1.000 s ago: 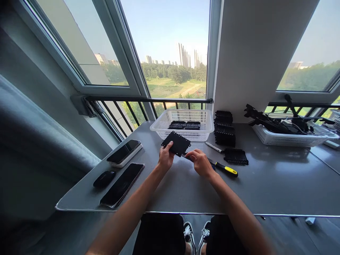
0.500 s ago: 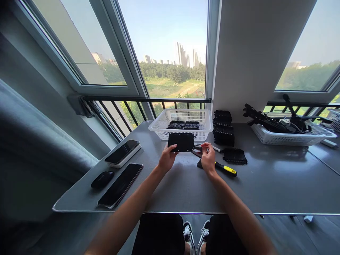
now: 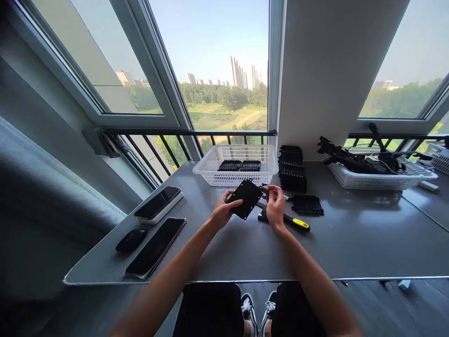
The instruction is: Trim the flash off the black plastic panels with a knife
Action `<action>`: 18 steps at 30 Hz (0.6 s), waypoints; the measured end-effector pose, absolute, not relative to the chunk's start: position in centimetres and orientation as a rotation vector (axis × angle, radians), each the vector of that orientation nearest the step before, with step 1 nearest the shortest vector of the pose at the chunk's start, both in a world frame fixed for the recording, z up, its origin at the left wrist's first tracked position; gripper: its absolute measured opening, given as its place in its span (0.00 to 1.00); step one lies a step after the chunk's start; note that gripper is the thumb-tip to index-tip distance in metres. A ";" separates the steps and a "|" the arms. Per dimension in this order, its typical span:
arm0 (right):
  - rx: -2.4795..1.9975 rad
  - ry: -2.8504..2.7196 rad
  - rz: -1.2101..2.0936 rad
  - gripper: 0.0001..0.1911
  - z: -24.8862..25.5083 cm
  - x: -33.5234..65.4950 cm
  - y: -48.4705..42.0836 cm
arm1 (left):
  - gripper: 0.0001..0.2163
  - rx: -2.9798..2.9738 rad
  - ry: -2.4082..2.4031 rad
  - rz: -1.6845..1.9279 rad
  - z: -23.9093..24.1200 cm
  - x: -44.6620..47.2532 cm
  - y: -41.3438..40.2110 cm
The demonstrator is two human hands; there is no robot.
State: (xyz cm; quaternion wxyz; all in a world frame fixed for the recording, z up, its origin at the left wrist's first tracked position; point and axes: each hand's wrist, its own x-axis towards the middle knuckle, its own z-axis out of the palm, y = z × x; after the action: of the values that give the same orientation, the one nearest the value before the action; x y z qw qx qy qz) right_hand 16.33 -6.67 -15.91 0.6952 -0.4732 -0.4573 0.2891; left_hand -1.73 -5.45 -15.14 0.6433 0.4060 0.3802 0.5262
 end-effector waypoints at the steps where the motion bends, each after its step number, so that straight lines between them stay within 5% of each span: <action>1: -1.064 -1.038 0.633 0.16 -15.8 16.4 -6.8 | 0.25 0.919 0.860 1.177 -15.1 -1.9 -5.4; 10: -1.128 -1.163 0.427 0.17 -15.2 16.6 -7.2 | 0.30 1.029 0.731 0.879 -14.6 -1.7 -6.2; 18: -1.125 -1.438 0.367 0.17 -15.1 16.2 -7.6 | 0.22 1.049 0.905 1.106 -15.8 0.3 -6.7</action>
State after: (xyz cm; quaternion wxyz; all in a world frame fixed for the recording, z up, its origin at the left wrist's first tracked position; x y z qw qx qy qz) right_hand 16.17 -7.63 -15.13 0.5970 -0.4848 -0.6194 0.1579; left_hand 0.29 -6.70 -15.76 0.6323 0.4584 0.3956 0.4834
